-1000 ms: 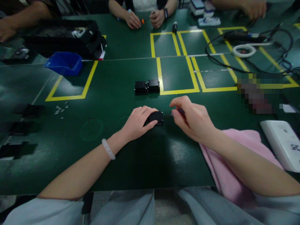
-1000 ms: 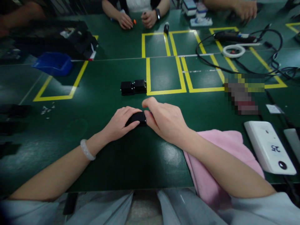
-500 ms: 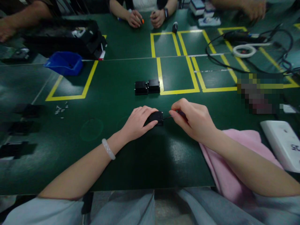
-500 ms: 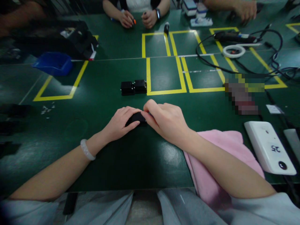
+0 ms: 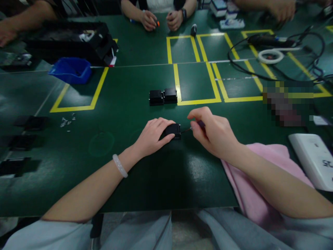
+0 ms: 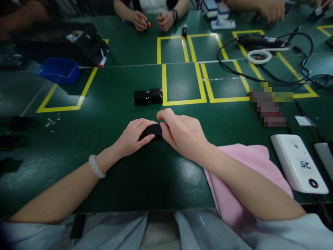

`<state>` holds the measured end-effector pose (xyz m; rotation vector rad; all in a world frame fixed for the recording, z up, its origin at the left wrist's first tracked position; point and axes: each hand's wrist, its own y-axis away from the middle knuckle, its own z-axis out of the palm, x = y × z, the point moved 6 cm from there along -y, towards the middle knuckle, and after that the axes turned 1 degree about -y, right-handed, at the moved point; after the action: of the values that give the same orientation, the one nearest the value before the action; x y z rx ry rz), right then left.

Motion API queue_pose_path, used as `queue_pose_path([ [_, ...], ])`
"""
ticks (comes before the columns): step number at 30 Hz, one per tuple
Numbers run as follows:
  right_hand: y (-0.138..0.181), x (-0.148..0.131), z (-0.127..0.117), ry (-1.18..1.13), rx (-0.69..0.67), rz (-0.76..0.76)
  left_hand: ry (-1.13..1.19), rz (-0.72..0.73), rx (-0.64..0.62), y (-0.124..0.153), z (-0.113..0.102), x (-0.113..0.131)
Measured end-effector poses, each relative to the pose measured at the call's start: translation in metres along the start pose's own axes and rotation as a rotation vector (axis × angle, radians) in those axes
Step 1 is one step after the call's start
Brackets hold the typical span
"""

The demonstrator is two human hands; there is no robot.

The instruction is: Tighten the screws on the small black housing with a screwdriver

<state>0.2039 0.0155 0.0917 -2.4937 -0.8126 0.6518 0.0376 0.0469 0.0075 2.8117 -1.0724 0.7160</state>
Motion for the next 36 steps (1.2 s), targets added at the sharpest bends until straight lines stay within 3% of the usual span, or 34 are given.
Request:
queue_pose_path([
  [19,-0.0018,-0.004,-0.0008,0.002,-0.021,-0.043,-0.005,0.0,0.006,-0.0003,0.0,-0.0001],
  [36,0.0003,0.0006,0.0013,-0.025,-0.031,0.009,0.041,-0.027,-0.029,-0.0009,-0.0013,-0.0001],
])
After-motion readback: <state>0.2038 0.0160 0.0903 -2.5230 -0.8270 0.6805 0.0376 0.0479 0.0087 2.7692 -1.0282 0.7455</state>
